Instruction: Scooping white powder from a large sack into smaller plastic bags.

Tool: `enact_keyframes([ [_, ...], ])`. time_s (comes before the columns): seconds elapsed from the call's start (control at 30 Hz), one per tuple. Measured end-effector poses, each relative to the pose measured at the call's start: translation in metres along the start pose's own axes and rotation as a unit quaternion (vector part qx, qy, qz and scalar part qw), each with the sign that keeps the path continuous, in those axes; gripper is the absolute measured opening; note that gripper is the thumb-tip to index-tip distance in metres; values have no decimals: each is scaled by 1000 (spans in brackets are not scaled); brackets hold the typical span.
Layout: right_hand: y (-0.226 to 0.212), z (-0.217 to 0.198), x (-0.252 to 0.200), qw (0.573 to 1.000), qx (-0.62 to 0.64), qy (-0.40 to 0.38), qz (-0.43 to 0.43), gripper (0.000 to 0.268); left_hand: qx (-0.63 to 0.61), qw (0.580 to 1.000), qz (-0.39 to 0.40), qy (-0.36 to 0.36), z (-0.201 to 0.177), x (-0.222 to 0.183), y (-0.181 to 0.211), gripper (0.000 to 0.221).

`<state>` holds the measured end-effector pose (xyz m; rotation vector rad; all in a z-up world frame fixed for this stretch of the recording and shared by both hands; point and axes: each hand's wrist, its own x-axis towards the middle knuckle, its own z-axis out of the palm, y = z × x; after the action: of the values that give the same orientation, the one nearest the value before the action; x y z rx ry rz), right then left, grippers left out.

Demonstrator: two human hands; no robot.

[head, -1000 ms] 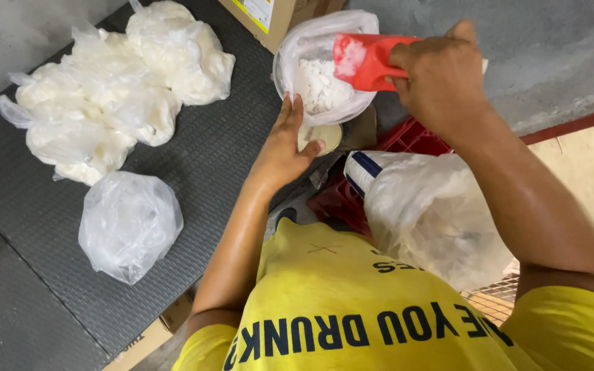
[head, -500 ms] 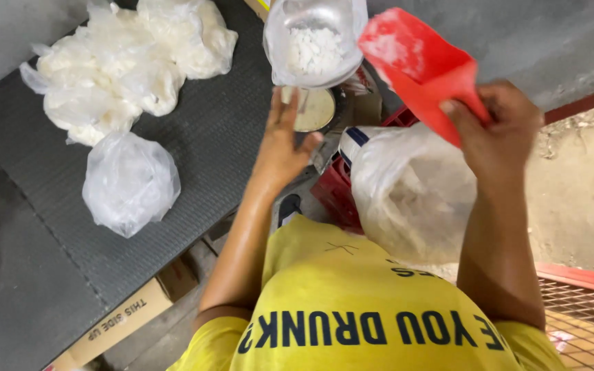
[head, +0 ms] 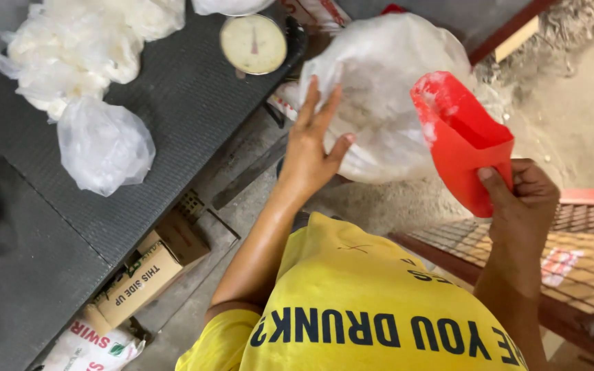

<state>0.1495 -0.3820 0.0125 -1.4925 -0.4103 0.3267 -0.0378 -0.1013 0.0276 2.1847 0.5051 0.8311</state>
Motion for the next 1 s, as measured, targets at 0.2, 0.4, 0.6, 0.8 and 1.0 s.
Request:
enact_keyframes([
  [0.2,-5,-21,-34,997,-77,3,28,10,17,999,-40,1,6,-16,11,76],
  [0.4,1,-30,-45,993,-115,-7,37,9,13,999,-32,8,9,-17,28,71],
  [0.6,6,-22,-36,988,-138,-63,33,11,10,1000,-10,12,15,-18,40,71],
  [0.8,26,-11,-31,980,-182,-78,-12,18,23,1000,2,12,16,-10,37,74],
  [1.0,34,7,-11,979,-183,-92,-12,20,40,999,15,23,22,-7,28,79],
])
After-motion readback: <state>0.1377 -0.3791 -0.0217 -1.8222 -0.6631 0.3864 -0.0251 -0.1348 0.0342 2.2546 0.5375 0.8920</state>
